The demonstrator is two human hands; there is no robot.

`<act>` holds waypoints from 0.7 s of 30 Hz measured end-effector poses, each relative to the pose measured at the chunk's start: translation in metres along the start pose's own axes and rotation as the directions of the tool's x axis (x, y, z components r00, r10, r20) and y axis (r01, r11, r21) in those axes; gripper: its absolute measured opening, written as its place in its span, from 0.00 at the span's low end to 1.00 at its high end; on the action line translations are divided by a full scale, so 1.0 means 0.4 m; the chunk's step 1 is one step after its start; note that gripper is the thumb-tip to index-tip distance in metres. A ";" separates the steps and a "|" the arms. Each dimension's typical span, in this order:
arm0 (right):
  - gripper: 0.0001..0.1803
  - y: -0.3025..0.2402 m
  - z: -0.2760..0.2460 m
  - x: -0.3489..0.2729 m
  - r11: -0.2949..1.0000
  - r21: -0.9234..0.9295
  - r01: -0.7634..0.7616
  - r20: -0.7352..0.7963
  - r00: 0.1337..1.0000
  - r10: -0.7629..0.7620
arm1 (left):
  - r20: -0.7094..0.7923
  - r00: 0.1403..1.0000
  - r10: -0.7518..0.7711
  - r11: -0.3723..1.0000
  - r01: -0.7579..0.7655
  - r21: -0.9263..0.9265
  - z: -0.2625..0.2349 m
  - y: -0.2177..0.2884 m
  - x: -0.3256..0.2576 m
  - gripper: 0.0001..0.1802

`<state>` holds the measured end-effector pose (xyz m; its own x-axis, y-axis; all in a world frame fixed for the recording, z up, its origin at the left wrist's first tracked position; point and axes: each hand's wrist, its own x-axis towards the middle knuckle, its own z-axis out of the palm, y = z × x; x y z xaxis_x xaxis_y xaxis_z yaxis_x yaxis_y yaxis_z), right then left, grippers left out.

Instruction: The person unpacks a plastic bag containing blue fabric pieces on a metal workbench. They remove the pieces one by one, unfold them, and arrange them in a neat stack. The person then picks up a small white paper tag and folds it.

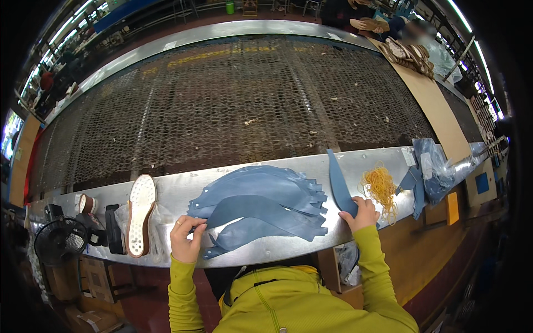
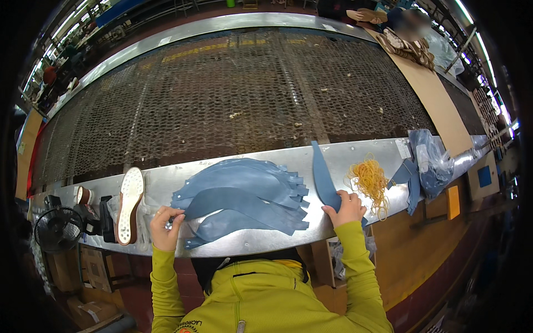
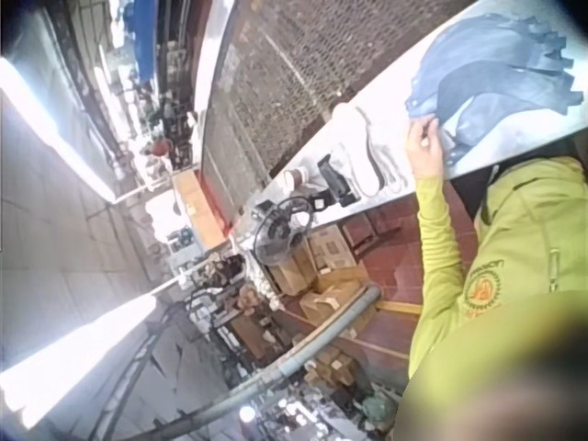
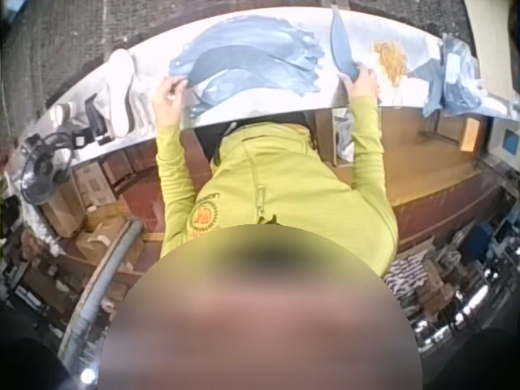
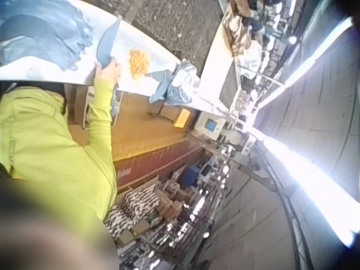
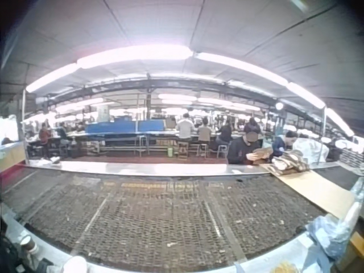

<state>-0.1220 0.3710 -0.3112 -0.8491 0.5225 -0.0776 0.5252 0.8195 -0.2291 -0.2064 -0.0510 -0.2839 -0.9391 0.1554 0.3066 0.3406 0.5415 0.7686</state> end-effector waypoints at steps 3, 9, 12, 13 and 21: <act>0.35 -0.031 -0.028 -0.010 0.992 -0.042 0.115 -0.176 0.977 -0.120 | 0.002 0.998 0.062 0.998 -0.062 0.009 -0.007 0.033 0.009 0.05; 0.29 -0.277 -0.050 -0.046 0.510 0.526 0.680 -0.170 0.672 -0.721 | 0.181 0.851 0.493 0.865 -0.502 0.008 -0.018 0.164 0.010 0.11; 0.23 -0.389 -0.051 -0.019 0.330 0.458 0.826 -0.018 0.379 -0.925 | 0.131 0.844 0.520 0.854 -0.510 -0.099 -0.028 0.197 -0.015 0.11; 0.18 -0.411 -0.059 0.009 0.155 0.491 0.857 -0.043 0.201 -0.979 | 0.117 0.856 0.503 0.863 -0.491 -0.116 -0.034 0.194 -0.025 0.11; 0.24 -0.446 -0.051 0.108 0.646 0.692 0.321 0.367 0.615 -0.698 | -0.101 0.923 -0.372 0.893 0.326 -0.309 0.025 -0.029 0.005 0.17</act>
<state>-0.2513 0.2520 -0.2540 -0.9095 -0.3371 -0.2434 0.0281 0.5342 -0.8449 -0.2126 -0.0489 -0.2978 -0.9884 -0.1419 0.0536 0.0120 0.2789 0.9602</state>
